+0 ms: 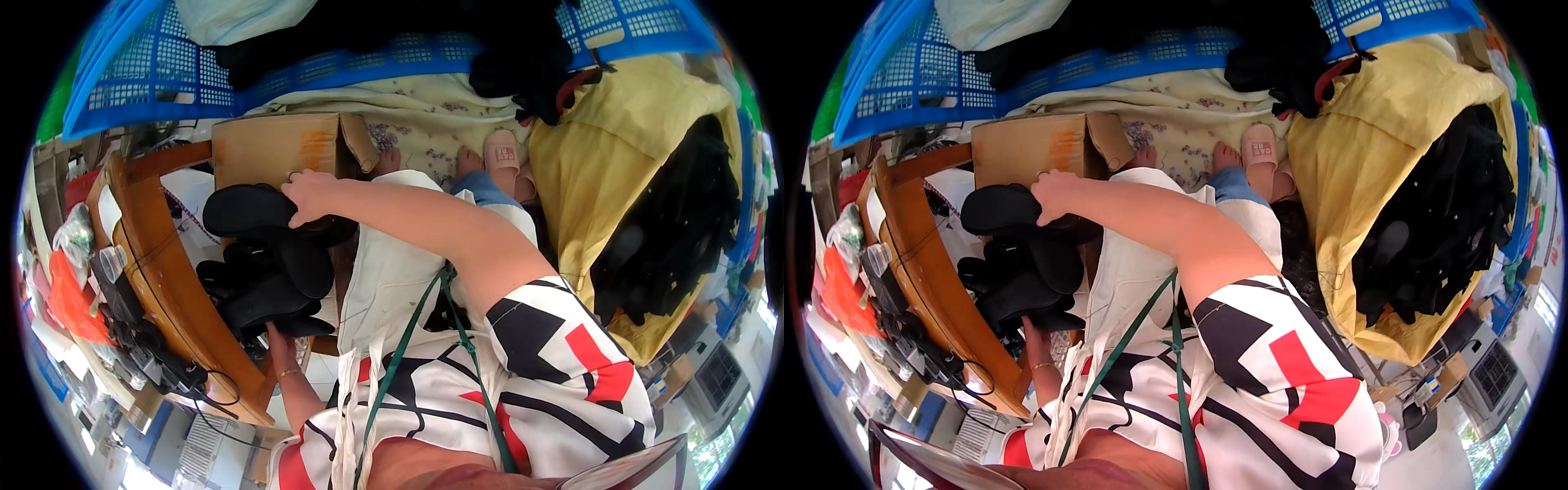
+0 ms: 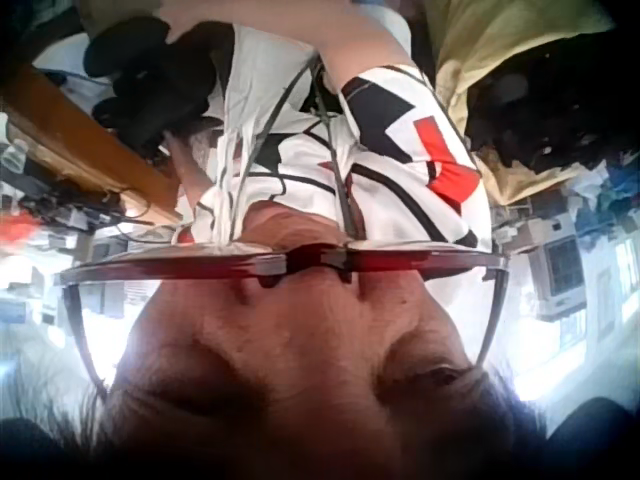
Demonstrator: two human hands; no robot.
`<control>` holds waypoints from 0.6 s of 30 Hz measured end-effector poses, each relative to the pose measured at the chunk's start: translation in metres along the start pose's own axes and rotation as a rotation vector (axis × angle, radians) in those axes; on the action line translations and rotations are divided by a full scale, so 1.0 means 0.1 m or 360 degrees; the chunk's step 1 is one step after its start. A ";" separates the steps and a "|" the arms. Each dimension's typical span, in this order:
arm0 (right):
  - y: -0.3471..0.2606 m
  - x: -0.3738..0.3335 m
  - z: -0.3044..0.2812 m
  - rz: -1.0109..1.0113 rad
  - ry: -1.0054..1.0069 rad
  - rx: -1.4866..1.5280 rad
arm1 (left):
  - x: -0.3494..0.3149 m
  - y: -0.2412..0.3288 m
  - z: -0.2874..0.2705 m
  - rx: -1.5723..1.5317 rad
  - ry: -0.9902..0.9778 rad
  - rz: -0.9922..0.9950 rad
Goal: The person sits on the floor and selects a black shoe from a blue basket. They then use a needle and thread to sew the sole of the shoe, repeatedly pulling the thread through the material.
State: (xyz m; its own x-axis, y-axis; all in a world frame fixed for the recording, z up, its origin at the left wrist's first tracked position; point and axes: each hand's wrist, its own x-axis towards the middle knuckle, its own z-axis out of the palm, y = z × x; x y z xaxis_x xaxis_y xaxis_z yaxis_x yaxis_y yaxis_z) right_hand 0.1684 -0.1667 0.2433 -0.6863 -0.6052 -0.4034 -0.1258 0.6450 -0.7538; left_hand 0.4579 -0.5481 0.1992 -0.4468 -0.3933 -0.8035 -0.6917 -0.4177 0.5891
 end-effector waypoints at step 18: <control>3.33 -1.57 -1.75 0.1032 0.1462 0.0307 | -0.73 0.66 0.62 0.1734 0.1281 0.0944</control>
State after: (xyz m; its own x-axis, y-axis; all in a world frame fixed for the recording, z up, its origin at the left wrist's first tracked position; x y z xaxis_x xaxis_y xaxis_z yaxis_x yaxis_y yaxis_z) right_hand 0.1085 0.2248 0.1466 -0.8568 0.4372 -0.2735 0.5012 0.5811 -0.6412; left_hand 0.4099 -0.4962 0.2913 -0.6345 -0.7729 0.0032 -0.7625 0.6266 0.1612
